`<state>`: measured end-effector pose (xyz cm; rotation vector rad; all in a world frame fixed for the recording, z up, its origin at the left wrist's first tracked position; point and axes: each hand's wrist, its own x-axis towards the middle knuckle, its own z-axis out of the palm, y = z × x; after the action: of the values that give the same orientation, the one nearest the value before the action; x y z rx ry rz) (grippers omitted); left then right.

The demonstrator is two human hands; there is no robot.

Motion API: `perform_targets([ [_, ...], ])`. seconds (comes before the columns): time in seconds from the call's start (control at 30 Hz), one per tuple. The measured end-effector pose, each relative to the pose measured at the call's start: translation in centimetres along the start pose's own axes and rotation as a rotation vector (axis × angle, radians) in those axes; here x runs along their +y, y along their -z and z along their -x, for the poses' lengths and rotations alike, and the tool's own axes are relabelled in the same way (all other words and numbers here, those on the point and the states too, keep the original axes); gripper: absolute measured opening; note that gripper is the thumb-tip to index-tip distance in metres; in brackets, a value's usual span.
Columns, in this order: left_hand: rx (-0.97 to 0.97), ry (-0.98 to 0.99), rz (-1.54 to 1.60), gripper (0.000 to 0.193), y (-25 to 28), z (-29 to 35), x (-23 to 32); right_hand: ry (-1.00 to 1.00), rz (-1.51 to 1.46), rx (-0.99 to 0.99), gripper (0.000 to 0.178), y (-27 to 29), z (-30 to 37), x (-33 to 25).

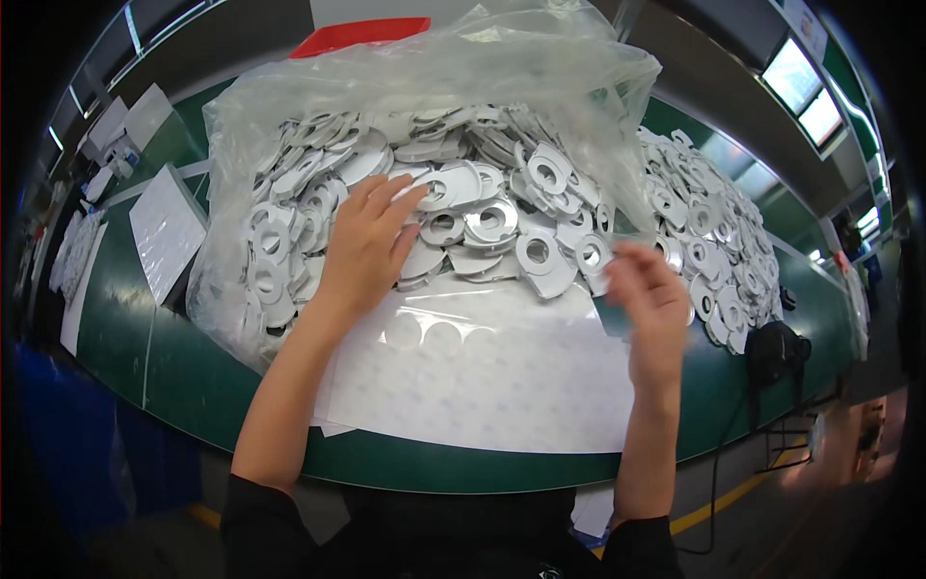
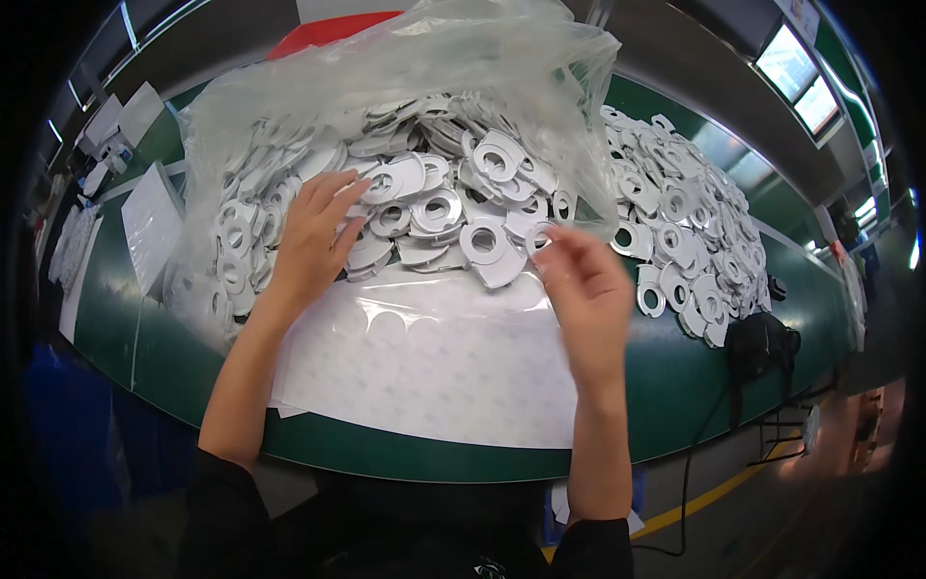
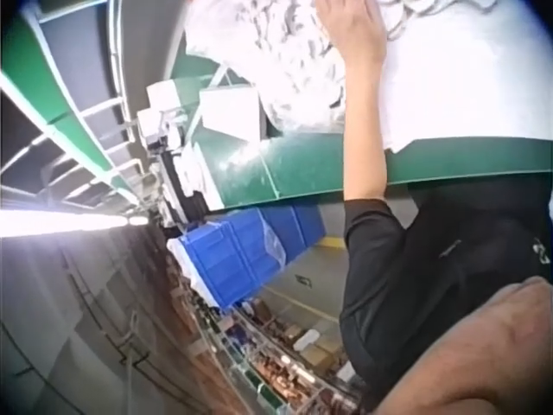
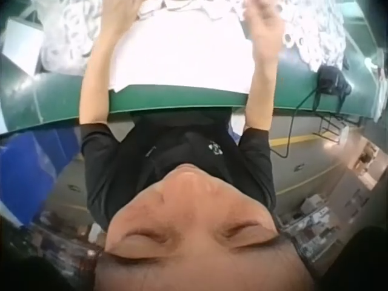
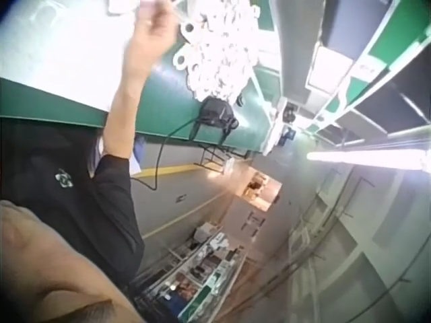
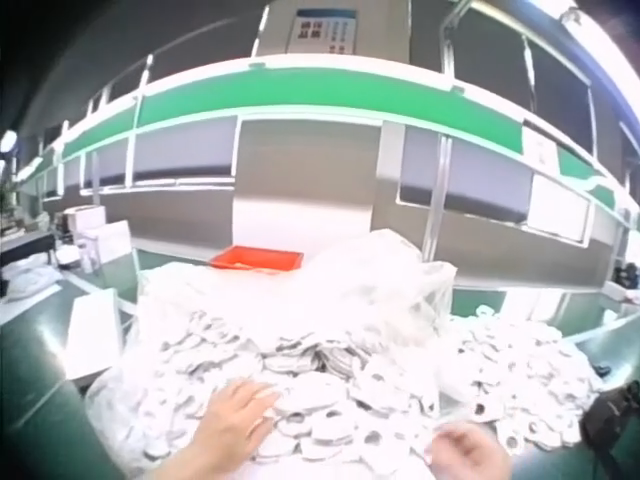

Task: Applying circular adhesive gaskets to light fixture housing components on an assembly line.

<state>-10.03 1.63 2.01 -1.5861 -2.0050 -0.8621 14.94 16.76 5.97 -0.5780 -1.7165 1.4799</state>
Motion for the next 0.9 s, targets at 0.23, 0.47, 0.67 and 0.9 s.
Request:
perform_targets([
  [0.23,-0.097,0.016,0.003,0.025,-1.2,0.4,-0.1,0.139,0.925,-0.651,0.042,-4.5,4.5,0.6],
  [0.47,0.005,0.204,0.28,0.013,0.1,0.5,0.5,0.052,0.962,-0.696,0.042,-3.1,3.4,0.3],
  [0.67,-0.098,0.82,1.292,0.014,1.8,0.5,3.2,-0.013,0.947,-0.741,0.04,-3.2,3.4,-0.3],
  [0.9,-0.28,1.072,2.325,0.051,-0.8,2.6,6.6,0.009,0.872,-0.776,0.037,-3.3,3.2,0.3],
])
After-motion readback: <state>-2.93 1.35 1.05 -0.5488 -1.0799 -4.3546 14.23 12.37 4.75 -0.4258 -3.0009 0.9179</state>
